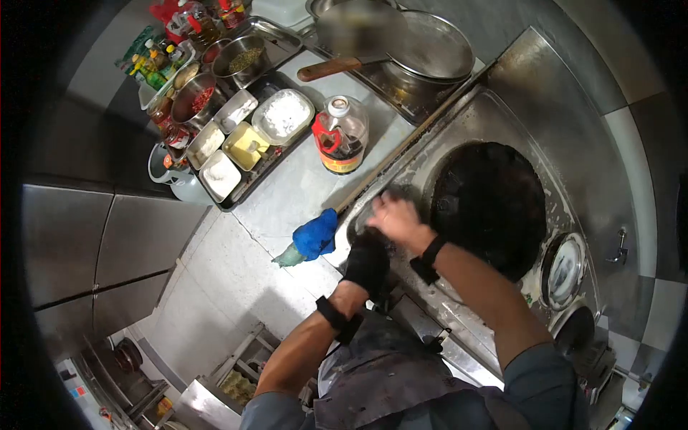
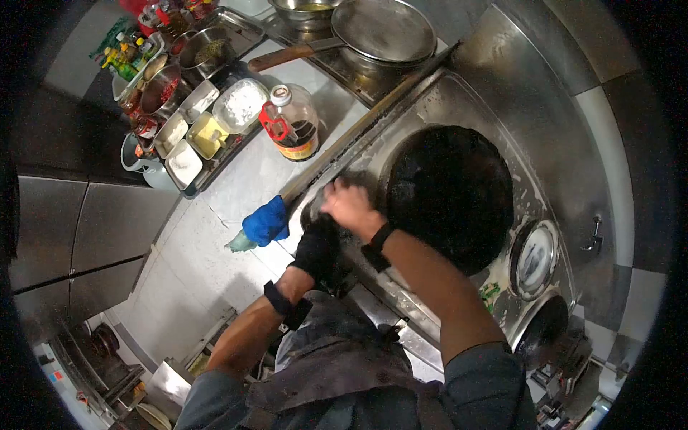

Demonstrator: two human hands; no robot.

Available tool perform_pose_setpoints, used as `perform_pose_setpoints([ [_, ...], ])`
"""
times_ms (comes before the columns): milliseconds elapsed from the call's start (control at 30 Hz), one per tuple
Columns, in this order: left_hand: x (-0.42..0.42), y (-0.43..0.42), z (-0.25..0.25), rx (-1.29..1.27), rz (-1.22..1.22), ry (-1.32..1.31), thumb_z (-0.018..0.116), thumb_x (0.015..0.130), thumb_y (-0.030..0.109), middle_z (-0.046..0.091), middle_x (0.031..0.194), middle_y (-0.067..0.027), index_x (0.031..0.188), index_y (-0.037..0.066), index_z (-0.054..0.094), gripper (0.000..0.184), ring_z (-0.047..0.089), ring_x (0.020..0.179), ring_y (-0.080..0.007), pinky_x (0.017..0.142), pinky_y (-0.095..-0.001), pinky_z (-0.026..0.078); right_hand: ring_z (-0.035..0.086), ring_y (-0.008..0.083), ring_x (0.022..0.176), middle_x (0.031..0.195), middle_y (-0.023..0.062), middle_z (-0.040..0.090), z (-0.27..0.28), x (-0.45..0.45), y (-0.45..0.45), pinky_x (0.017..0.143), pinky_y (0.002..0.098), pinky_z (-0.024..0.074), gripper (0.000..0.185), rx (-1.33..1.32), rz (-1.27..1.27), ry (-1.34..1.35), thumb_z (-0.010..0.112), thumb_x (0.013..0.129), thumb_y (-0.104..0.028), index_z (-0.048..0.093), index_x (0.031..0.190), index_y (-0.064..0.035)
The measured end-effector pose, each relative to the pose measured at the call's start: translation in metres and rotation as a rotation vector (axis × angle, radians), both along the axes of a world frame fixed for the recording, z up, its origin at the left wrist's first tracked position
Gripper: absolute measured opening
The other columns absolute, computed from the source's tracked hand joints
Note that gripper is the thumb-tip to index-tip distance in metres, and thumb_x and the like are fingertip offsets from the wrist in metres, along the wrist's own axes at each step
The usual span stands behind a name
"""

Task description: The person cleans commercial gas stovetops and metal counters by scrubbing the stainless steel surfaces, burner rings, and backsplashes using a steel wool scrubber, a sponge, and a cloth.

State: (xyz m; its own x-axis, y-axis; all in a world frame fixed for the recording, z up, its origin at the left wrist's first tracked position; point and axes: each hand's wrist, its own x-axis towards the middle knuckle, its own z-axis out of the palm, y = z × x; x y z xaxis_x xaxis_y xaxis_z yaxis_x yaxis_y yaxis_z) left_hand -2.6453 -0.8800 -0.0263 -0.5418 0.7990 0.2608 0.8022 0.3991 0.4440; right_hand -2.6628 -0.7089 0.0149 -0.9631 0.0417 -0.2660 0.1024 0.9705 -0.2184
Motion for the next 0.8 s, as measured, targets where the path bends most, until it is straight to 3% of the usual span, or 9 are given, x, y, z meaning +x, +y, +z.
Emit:
perform_pose_setpoints([
  [33,-0.002,0.008,-0.007,-0.010,-0.015,0.008,0.061,0.084,0.016,0.069,0.101,-0.0220,0.106,0.001,0.069,0.028,0.070,0.091,-0.0353,0.070,-0.0445,0.054,0.069,0.0432,0.101,0.118,0.0226,0.063,0.011,-0.007,0.021,0.084,0.0526,0.0563,0.052,0.017,-0.059,-0.056,0.068,0.090,-0.047,0.060,0.119,-0.0049],
  [67,-0.009,0.017,0.021,-0.397,-0.090,-0.030,0.061,0.084,0.017,0.071,0.101,-0.0203,0.107,0.002,0.070,0.029,0.071,0.086,-0.0333,0.067,-0.0429,0.053,0.067,0.0414,0.104,0.118,0.0217,0.063,0.014,-0.009,0.044,0.085,0.0505,0.0561,0.047,0.087,-0.063,0.032,0.069,0.090,-0.043,0.061,0.117,-0.0055],
  [133,-0.019,0.027,0.032,-0.408,-0.064,-0.125,0.061,0.084,0.017,0.071,0.098,-0.0190,0.112,0.002,0.069,0.033,0.071,0.085,-0.0313,0.067,-0.0440,0.053,0.062,0.0370,0.110,0.115,0.0159,0.063,0.022,-0.015,0.084,0.085,0.0488,0.0564,0.035,0.136,0.024,0.103,0.075,0.086,-0.033,0.064,0.108,-0.0085],
  [267,-0.018,0.038,0.017,-0.306,-0.048,-0.126,0.060,0.086,0.017,0.071,0.103,-0.0213,0.112,-0.001,0.069,0.033,0.071,0.092,-0.0353,0.076,-0.0490,0.054,0.060,0.0392,0.117,0.127,0.0180,0.062,0.019,-0.002,0.075,0.092,0.0476,0.0560,0.030,0.185,0.133,0.043,0.065,0.089,-0.021,0.066,0.115,-0.0057],
  [333,0.000,0.043,-0.011,0.050,-0.086,-0.038,0.066,0.082,0.019,0.068,0.120,-0.0240,0.114,-0.001,0.070,0.038,0.066,0.111,-0.0392,0.091,-0.0524,0.052,0.054,0.0387,0.127,0.130,0.0169,0.061,0.017,0.024,0.062,0.105,0.0462,0.0496,0.027,0.176,0.247,0.169,0.057,0.088,-0.012,0.067,0.112,-0.0014],
  [567,0.088,0.081,0.027,-0.605,-0.672,-0.458,0.069,0.084,0.031,0.061,0.137,-0.0198,0.135,0.005,0.061,0.058,0.059,0.124,-0.0373,0.105,-0.0461,0.047,0.046,0.0326,0.137,0.139,0.0169,0.059,0.056,0.137,0.058,0.120,0.0476,0.0318,0.028,0.180,0.699,0.007,0.064,0.083,-0.020,0.074,0.103,-0.0046],
  [667,0.105,0.060,0.142,-0.625,-0.708,-0.616,0.055,0.092,0.021,0.057,0.144,-0.0188,0.141,0.008,0.058,0.051,0.054,0.133,-0.0324,0.115,-0.0431,0.038,0.047,0.0266,0.138,0.132,0.0129,0.063,0.055,0.172,0.055,0.121,0.0479,0.0291,0.021,0.152,0.848,-0.103,0.064,0.082,-0.021,0.078,0.093,-0.0099],
  [733,0.119,0.059,0.154,-0.631,-0.706,-0.672,0.050,0.094,0.018,0.056,0.146,-0.0185,0.143,0.009,0.057,0.050,0.052,0.136,-0.0308,0.118,-0.0421,0.036,0.051,0.0238,0.129,0.118,0.0063,0.066,0.049,0.165,0.062,0.118,0.0471,0.0322,0.017,0.177,0.855,0.036,0.064,0.081,-0.022,0.078,0.086,-0.0140],
  [800,0.120,0.055,0.135,-0.166,-0.549,-0.092,0.059,0.085,0.024,0.064,0.118,-0.0193,0.112,0.009,0.066,0.032,0.062,0.108,-0.0330,0.094,-0.0430,0.047,0.056,0.0220,0.118,0.103,0.0001,0.067,0.040,0.149,0.066,0.115,0.0462,0.0361,0.014,0.196,0.809,0.116,0.064,0.081,-0.024,0.076,0.084,-0.0176],
])
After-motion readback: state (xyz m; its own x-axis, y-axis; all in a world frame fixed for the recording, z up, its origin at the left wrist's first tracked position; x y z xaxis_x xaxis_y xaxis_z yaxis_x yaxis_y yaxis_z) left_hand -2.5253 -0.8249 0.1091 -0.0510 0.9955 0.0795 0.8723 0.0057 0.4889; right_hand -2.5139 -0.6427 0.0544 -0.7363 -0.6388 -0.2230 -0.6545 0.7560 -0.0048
